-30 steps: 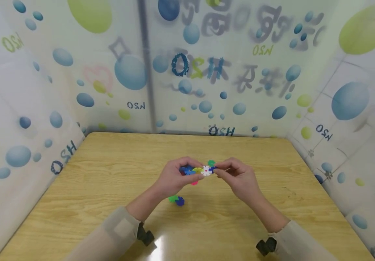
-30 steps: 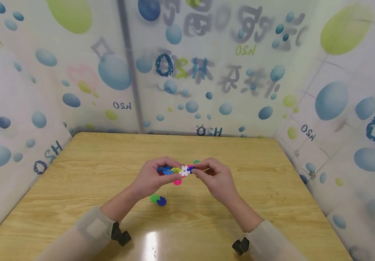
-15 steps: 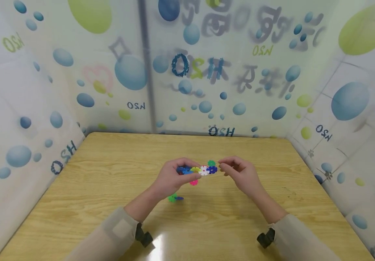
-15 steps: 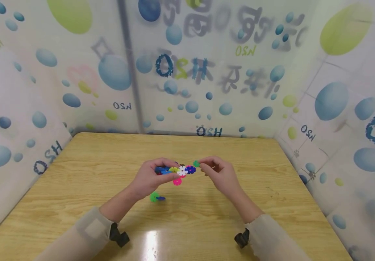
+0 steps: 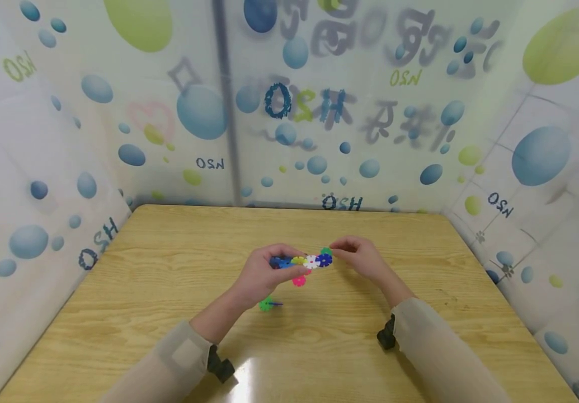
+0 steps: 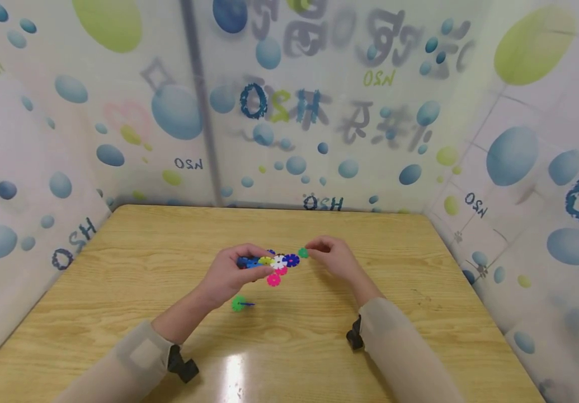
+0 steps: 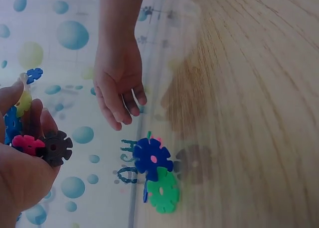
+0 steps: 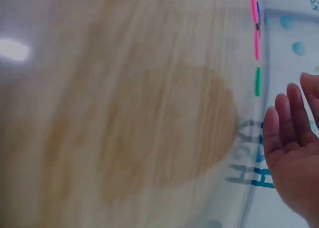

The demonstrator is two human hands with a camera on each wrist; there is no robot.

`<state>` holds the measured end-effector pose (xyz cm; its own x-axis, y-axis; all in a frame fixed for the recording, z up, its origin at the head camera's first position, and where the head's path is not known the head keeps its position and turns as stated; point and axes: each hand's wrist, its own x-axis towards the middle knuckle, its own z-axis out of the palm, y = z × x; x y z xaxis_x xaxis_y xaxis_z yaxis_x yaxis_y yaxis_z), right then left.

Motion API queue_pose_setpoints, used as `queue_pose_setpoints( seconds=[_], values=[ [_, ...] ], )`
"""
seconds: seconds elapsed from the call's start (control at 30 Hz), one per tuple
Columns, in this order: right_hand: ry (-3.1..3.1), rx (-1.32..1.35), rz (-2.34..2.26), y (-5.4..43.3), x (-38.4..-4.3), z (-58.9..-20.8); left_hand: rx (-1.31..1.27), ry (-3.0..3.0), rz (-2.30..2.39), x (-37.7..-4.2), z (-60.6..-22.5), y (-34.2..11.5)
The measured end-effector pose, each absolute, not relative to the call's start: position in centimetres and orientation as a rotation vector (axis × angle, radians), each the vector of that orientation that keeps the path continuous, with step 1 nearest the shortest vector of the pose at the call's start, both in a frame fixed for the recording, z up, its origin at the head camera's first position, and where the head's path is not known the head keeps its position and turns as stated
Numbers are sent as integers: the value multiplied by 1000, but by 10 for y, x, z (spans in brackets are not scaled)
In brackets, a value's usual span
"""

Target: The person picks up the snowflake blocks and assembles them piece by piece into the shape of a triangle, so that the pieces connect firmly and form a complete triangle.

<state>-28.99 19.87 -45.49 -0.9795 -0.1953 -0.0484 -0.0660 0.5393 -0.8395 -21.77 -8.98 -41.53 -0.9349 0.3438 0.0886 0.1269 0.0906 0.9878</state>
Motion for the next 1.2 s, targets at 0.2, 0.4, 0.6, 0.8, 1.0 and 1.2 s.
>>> queue_pose_setpoints(
  seconds=[0.2,0.4,0.6,0.8,1.0,1.2],
  values=[
    [2639,-227,-1334,195,-306,-465,486,2190,1957,-218,-414,-91],
    [2607,-210,-1236,196,-313,-469,473,2185,1950,-218,-413,-90],
    [2641,-219,-1168,189,-316,-470,482,2181,1961,-218,-413,-89],
    [2630,-130,-1170,183,-314,-469,480,2218,1917,-216,-413,-91],
    [2638,-153,-1219,184,-313,-472,486,2225,1904,-216,-415,-93],
    [2636,-168,-1325,199,-304,-469,503,2219,1896,-216,-416,-94]
  ],
)
